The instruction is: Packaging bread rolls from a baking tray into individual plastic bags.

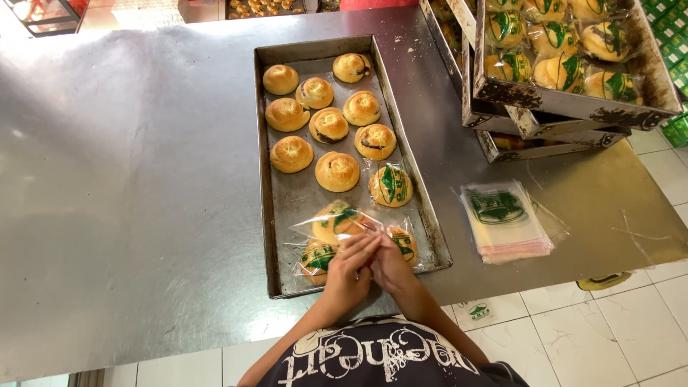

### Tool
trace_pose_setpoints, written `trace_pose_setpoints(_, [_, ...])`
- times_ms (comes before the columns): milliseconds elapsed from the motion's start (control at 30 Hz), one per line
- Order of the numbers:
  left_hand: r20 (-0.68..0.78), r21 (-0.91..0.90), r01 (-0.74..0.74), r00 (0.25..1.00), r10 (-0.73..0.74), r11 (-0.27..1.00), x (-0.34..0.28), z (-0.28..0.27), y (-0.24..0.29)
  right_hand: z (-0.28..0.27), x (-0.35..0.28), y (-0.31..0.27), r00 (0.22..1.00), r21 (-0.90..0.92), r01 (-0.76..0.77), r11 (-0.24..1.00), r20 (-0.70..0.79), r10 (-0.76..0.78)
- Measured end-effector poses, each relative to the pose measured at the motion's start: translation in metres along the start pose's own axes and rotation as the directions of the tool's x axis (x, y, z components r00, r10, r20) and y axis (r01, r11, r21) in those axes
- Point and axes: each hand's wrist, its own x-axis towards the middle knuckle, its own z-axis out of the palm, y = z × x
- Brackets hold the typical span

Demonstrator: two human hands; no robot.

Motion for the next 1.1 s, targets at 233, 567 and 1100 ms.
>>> trace_pose_setpoints(233, [-0.071, -0.251, 0.21, 0.97, -0.234, 0.945, 0.031, -0.038, 0.022, 0.014, -0.032, -0.044, 0.99, -0.356, -0.021, 0.934, 0.123, 0.069])
trace_pose_setpoints(567, [-0.072, -0.332, 0.514, 0.822, -0.564, 0.791, 0.041, -0.069, 0.039, 0.048, -0.062, -0.086, 0.99, -0.972, 0.032, 0.231, -0.001, -0.144])
trace_pose_setpoints(1100, [-0.146, -0.301, 0.332, 0.911, -0.387, 0.894, 0.035, -0.083, 0.046, -0.043, -0.019, -0.004, 0.869, -0.479, 0.489, 0.729, 0.201, -0.451])
